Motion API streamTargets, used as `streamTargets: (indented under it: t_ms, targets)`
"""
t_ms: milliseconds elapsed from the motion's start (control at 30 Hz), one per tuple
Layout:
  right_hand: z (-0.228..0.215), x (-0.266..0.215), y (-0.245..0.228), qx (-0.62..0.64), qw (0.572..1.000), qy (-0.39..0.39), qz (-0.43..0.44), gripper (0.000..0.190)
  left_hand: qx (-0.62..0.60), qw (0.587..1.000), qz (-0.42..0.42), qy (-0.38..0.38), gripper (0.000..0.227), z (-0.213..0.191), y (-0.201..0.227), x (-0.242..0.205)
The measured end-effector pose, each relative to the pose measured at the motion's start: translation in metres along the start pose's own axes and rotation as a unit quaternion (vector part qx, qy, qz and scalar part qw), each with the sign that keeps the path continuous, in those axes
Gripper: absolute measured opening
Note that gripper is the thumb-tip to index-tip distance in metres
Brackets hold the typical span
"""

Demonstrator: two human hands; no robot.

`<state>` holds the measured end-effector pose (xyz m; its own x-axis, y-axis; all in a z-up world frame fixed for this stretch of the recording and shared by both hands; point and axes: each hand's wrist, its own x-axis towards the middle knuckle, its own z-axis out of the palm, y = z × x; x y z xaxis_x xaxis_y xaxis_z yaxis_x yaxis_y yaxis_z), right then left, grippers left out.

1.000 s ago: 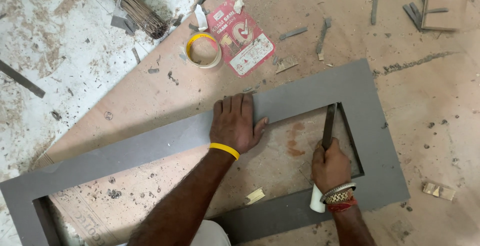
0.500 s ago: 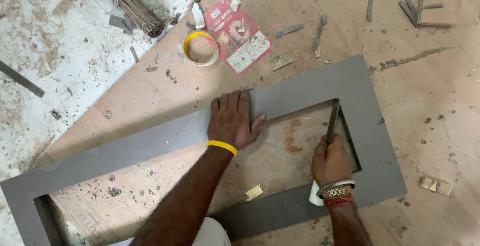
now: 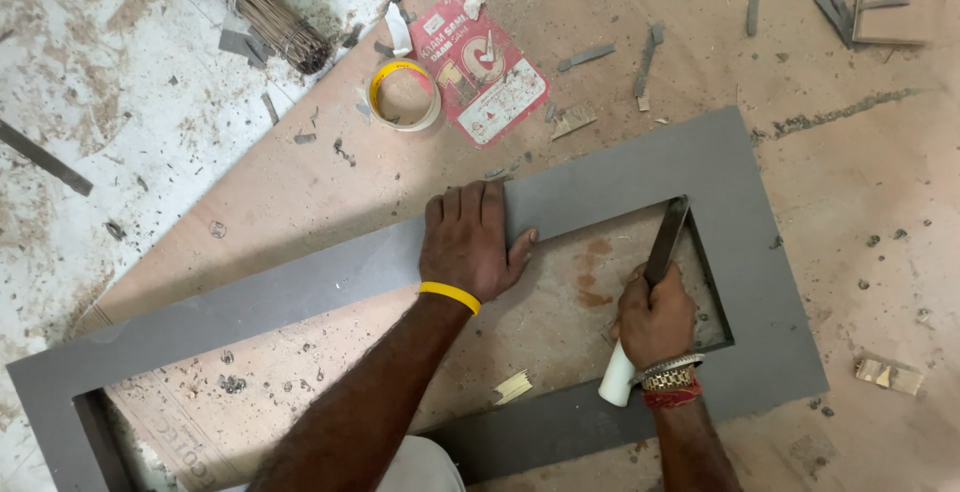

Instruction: Clean and scrape the edges of a gray furniture frame using a putty knife or scraper tool.

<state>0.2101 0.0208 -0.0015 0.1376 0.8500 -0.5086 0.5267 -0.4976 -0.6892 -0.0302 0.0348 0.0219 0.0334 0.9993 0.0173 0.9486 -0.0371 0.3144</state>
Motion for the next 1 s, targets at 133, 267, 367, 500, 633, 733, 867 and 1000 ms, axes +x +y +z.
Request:
streamTargets:
  t_ms: [133, 267, 367, 500, 633, 733, 867, 1000]
  targets:
    - [-0.001, -0.002, -0.001, 0.028, 0.999, -0.008, -0.014, 0.006, 0.003, 1.0, 0.004, -0.006, 0.069, 0.001, 0.0, 0.002]
    - [0.007, -0.016, -0.009, -0.042, 0.998, -0.051, 0.018, 0.007, 0.003, 1.0, 0.007, 0.001, 0.069, 0.002, -0.001, 0.0]
    - [0.014, -0.031, -0.018, -0.033, 0.997, -0.067, 0.025, 0.009, -0.003, 1.0, 0.009, 0.012, 0.068, 0.003, -0.001, -0.003]
    - [0.007, -0.035, -0.013, 0.019, 0.997, -0.055, 0.055, 0.014, -0.009, 1.0, 0.011, 0.018, 0.067, 0.0, -0.003, 0.003]
    - [-0.007, -0.048, -0.008, 0.147, 0.981, -0.067, 0.111, 0.018, -0.013, 1.0, 0.011, 0.021, 0.067, 0.001, -0.004, 0.001]
    - [-0.017, -0.063, 0.001, 0.245, 0.95, -0.124, 0.146, 0.021, -0.016, 1.0, 0.004, 0.008, 0.067, 0.0, -0.004, 0.0]
    - [-0.031, -0.092, 0.018, 0.211, 0.956, -0.125, 0.159, 0.023, 0.002, 0.997, 0.045, 0.062, 0.073, -0.011, 0.012, -0.009]
    - [-0.045, -0.11, 0.041, 0.215, 0.938, -0.189, 0.194, 0.026, -0.152, 0.974, 0.167, -0.003, 0.081, -0.005, 0.061, -0.025]
